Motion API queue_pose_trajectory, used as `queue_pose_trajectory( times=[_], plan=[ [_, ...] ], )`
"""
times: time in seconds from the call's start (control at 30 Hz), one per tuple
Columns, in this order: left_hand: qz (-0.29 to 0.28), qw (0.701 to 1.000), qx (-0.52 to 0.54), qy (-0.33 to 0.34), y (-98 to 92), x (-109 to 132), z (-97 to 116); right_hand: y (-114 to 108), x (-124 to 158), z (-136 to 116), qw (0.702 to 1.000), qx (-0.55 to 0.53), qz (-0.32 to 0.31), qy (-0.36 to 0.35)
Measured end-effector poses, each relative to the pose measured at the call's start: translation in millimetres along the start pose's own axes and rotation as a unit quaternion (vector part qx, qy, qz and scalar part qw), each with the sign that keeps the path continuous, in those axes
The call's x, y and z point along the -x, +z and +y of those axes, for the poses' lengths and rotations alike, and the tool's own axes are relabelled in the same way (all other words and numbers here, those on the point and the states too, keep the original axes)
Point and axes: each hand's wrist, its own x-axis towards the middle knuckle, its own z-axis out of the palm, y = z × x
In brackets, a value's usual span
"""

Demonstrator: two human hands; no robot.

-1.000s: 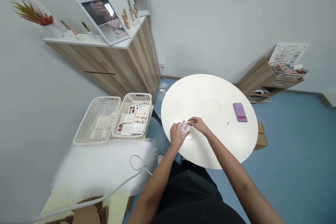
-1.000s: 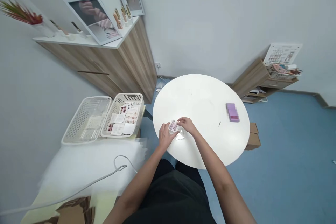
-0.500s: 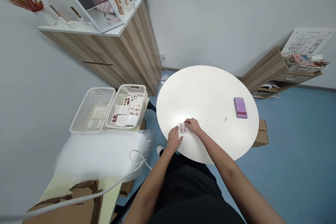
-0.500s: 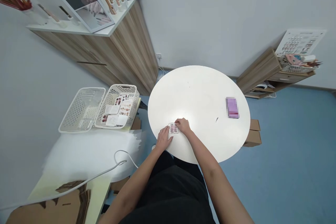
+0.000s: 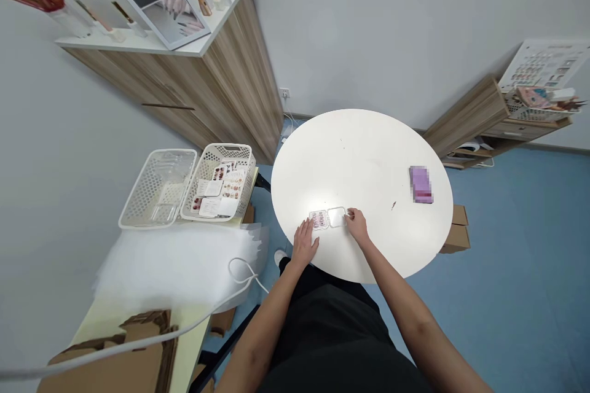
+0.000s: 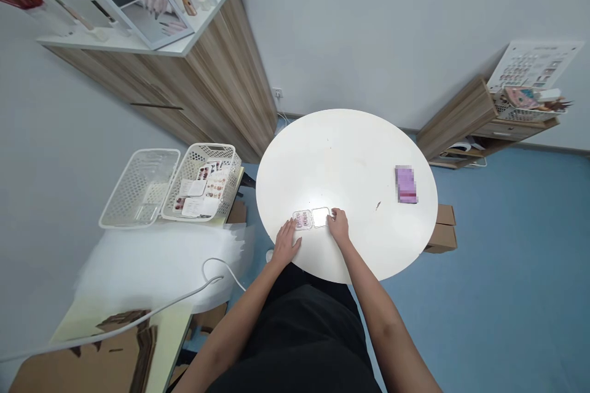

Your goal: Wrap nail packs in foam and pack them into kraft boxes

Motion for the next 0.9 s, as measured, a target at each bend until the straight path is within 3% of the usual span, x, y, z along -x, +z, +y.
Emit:
queue_pose_trajectory(
  times=[0.13,0.3,0.4,0.5,0.63,0.77,0.9],
  plan=[
    [-0.001,1.0,0.007,-0.003,5.7,1,6,-5,-2,6,0.999,-0.029,-0.016,-0.001],
    [-0.018,1.0,0.012,0.012,9.6,4,17,-13,-13,-21,0.999,-0.012,-0.033,-0.026],
    [-0.033,0.998,0.031,0.052,7.2,4,23,-13,-10,-42,0.992,0.026,-0.071,-0.101],
    [-0.008,0.997,0.05,0.058,-0.1,1,27,-6,4,-49,0.965,0.111,-0.119,-0.204],
    [0.041,0.998,0.03,0.049,-9.4,-8,28,10,30,-32,0.924,0.207,-0.126,-0.297],
    [-0.011,0.992,-0.025,0.123,-8.7,-16,26,21,52,-7,0.909,0.254,-0.086,-0.32],
    [-0.041,0.986,-0.067,0.147,-3.7,-16,23,26,65,6,0.904,0.287,-0.066,-0.311]
  ],
)
